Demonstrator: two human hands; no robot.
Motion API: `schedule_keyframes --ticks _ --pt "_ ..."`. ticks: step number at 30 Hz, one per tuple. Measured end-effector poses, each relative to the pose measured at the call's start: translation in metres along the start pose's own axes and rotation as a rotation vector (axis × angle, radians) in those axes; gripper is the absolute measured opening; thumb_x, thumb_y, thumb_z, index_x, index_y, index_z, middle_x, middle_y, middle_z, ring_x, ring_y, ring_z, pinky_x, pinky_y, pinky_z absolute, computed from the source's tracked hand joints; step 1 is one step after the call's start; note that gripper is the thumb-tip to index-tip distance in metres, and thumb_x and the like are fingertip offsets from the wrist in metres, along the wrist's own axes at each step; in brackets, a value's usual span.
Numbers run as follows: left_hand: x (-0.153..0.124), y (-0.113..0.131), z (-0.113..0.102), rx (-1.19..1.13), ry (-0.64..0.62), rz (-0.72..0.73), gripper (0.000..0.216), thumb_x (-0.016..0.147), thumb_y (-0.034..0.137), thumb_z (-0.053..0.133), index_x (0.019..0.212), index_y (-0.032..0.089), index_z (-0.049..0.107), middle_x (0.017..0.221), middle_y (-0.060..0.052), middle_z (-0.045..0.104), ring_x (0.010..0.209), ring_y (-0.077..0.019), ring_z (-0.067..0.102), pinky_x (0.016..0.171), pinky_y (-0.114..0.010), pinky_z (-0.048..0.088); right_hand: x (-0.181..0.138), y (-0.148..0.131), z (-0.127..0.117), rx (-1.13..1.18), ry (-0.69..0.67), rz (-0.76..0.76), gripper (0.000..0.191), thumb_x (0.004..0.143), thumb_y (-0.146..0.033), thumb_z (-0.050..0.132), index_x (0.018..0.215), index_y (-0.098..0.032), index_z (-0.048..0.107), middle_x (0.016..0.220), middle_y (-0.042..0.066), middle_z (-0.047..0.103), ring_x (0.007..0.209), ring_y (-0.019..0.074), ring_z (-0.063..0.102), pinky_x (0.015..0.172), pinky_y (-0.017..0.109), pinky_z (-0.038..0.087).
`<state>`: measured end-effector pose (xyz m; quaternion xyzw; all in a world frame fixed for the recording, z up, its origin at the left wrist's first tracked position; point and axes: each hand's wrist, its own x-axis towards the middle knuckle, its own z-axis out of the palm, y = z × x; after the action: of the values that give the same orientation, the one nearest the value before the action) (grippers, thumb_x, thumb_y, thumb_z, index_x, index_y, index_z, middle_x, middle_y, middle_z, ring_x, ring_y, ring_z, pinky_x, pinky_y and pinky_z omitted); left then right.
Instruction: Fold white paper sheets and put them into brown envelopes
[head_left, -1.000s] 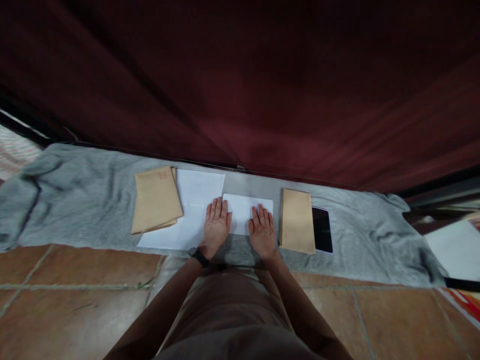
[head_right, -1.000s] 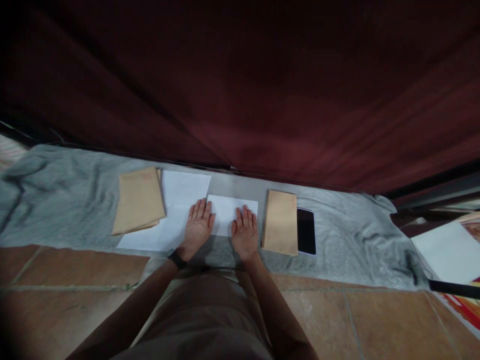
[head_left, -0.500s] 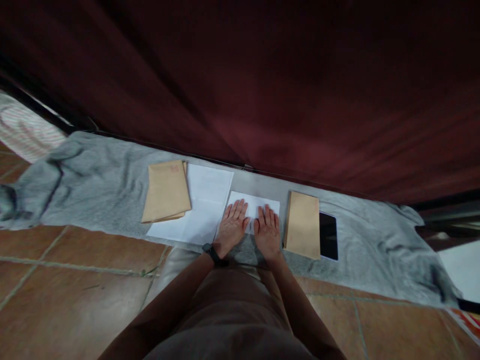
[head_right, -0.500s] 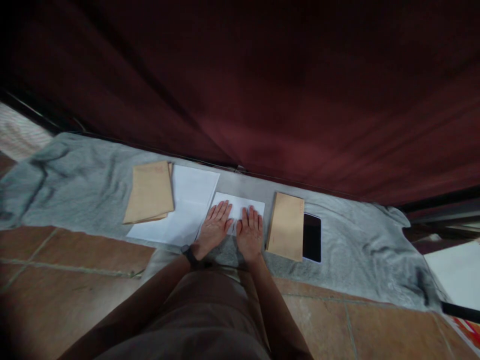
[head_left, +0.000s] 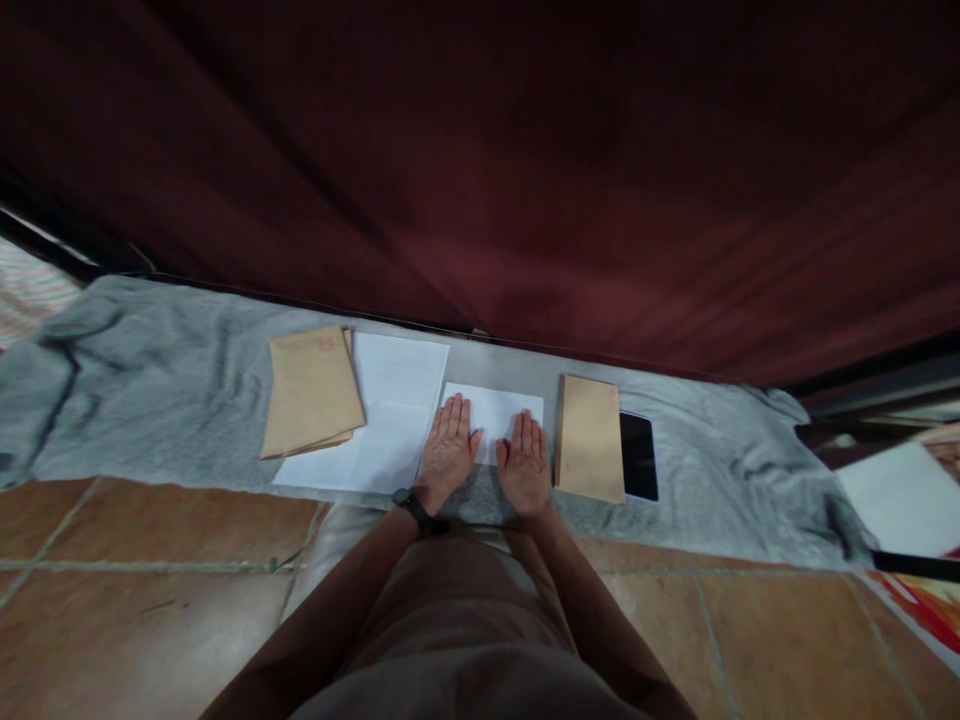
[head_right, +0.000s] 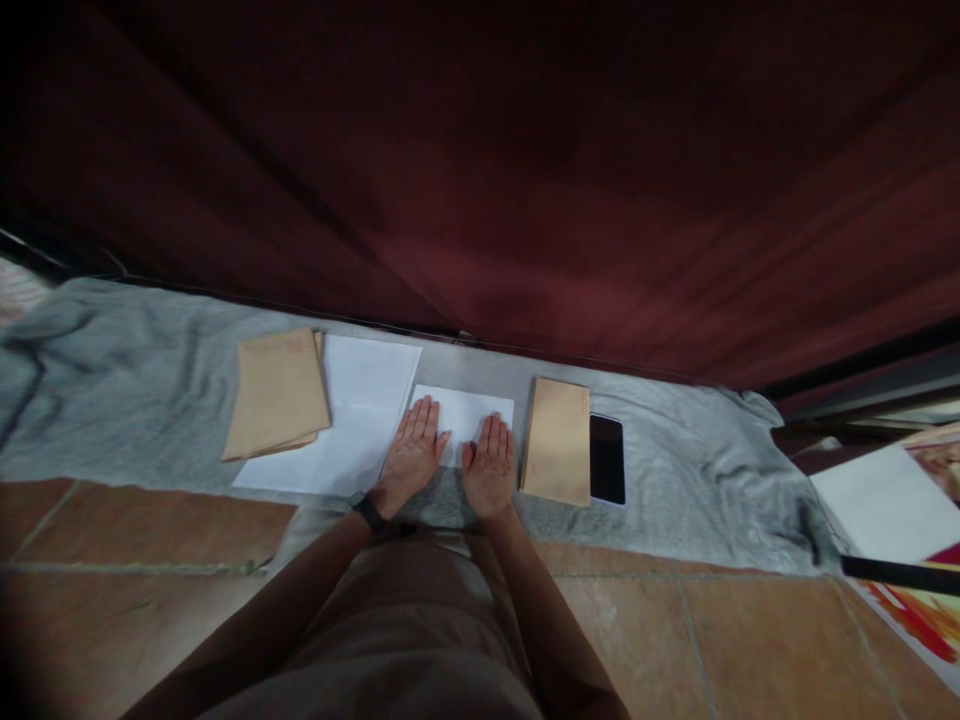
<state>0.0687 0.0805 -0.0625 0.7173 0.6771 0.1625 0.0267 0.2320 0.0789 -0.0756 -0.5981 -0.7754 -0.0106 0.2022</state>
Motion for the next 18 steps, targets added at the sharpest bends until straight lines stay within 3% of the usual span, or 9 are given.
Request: schedule_keyframes --ticks 7,12,18 --pt "0.006 0.000 0.000 -0.011 0.017 0.015 0.060 0.108 0.036 0.030 0.156 0.002 0.038 0.164 -0.023 0.037 0.157 -0.0301 0.028 0.128 -0.051 0.029 -0.012 0.003 0.000 0.000 -0.003 0.003 0.064 0.109 -0.035 0.036 0.162 0.000 0.028 0.165 0.025 0.034 0.157 0.0315 0.029 0.125 0.052 0.033" --pt "0.015 0.016 0.004 -0.035 -0.035 0.139 0.057 0.108 0.034 0.030 0.157 0.008 0.041 0.166 -0.016 0.037 0.158 -0.0280 0.026 0.129 -0.050 0.027 -0.016 0.004 0.003 0.008 0.022 0.015 0.063 0.109 -0.035 0.039 0.161 0.000 0.031 0.164 0.027 0.035 0.156 0.0336 0.030 0.123 0.055 0.035" --pt "0.030 0.013 0.007 -0.006 -0.034 0.109 0.063 0.108 0.039 0.030 0.157 0.000 0.036 0.166 -0.022 0.034 0.157 -0.0293 0.029 0.129 -0.048 0.023 -0.020 0.004 0.007 -0.007 0.061 -0.001 0.063 0.107 -0.034 0.041 0.157 0.004 0.035 0.164 0.029 0.035 0.156 0.0358 0.031 0.122 0.056 0.037"
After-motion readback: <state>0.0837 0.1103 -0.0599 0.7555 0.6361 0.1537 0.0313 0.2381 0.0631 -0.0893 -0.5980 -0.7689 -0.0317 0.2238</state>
